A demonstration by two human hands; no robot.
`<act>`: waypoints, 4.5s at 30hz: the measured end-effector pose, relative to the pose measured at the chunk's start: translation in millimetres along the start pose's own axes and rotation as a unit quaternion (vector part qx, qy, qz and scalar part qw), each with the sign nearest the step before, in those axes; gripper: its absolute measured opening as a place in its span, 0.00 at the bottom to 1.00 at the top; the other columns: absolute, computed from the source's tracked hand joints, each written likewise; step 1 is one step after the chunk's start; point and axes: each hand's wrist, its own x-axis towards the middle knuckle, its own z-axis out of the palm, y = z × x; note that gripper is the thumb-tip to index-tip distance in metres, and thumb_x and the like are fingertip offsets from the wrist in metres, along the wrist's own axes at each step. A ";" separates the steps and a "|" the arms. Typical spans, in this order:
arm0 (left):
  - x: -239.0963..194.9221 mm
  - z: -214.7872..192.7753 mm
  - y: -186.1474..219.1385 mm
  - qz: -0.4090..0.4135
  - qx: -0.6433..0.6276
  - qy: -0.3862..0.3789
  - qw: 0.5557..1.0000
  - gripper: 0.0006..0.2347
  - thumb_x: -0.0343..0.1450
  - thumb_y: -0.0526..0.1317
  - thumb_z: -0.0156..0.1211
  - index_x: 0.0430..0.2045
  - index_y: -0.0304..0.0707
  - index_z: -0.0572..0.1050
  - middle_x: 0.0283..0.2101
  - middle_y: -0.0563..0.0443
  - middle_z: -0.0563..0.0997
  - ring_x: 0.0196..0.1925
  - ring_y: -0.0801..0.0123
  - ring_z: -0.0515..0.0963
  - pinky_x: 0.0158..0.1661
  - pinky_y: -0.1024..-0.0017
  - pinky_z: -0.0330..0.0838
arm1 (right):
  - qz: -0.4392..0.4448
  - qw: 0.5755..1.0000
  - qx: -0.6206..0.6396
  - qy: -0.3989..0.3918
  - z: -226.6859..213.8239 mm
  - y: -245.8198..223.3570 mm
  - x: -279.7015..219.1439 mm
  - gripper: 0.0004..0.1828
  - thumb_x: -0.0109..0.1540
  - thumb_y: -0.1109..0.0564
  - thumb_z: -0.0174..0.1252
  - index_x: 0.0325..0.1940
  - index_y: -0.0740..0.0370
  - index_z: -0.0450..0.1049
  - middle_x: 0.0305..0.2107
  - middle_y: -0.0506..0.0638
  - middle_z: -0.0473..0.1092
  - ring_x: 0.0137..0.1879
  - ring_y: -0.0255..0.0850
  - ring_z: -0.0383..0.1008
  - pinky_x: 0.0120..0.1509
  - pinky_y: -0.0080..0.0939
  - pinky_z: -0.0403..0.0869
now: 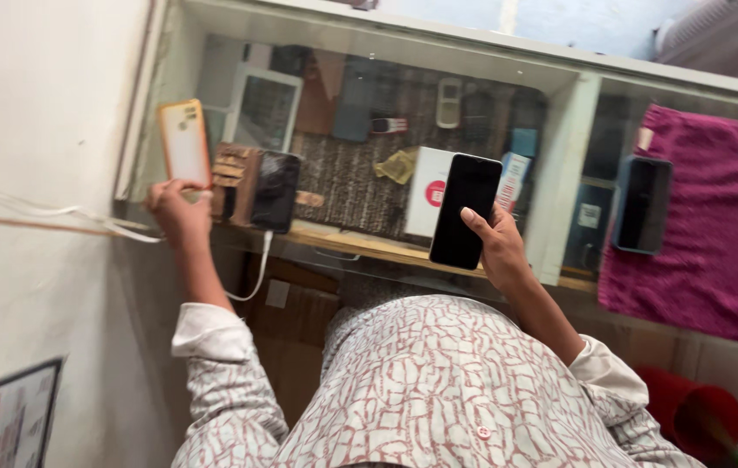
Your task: The person removes a phone from a wallet, places it on a glass counter, and then applies a screen protector to the phone using a squeegee card. The person smooths the protector over the screen and inspects the result.
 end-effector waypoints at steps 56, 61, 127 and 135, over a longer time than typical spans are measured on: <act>-405.5 105.2 695.4 0.161 -0.393 -0.435 0.794 0.15 0.69 0.37 0.66 0.49 0.34 0.75 0.49 0.43 0.82 0.50 0.59 0.81 0.51 0.66 0.76 | -0.109 0.950 -0.171 0.239 -420.0 -118.7 -195.5 0.19 0.65 0.55 0.59 0.57 0.68 0.74 0.41 0.48 0.77 0.44 0.32 0.75 0.49 0.34 0.76; -414.1 132.8 701.7 0.011 -0.481 -0.552 0.681 0.15 0.74 0.38 0.62 0.51 0.28 0.72 0.42 0.46 0.84 0.42 0.74 0.82 0.44 0.74 0.77 | -0.122 0.954 -0.193 0.194 -408.7 -102.8 -186.5 0.18 0.67 0.55 0.56 0.58 0.68 0.71 0.40 0.49 0.76 0.45 0.32 0.75 0.49 0.33 0.76; -436.2 150.5 798.5 -0.148 -0.742 -0.576 0.310 0.35 0.75 0.64 0.44 0.70 0.35 0.57 0.46 0.37 0.78 0.39 0.61 0.83 0.26 0.76 0.77 | -0.510 0.814 -0.109 -0.255 -411.6 -412.4 -289.7 0.12 0.66 0.50 0.61 0.40 0.62 0.76 0.32 0.50 0.76 0.34 0.36 0.77 0.37 0.34 0.76; -428.7 162.7 804.5 -0.158 -0.748 -0.571 0.299 0.36 0.76 0.65 0.44 0.70 0.34 0.57 0.47 0.35 0.78 0.39 0.59 0.84 0.27 0.74 0.79 | -0.502 0.820 -0.102 -0.256 -416.8 -402.4 -277.7 0.09 0.65 0.53 0.62 0.36 0.61 0.76 0.30 0.48 0.75 0.32 0.34 0.75 0.34 0.33 0.73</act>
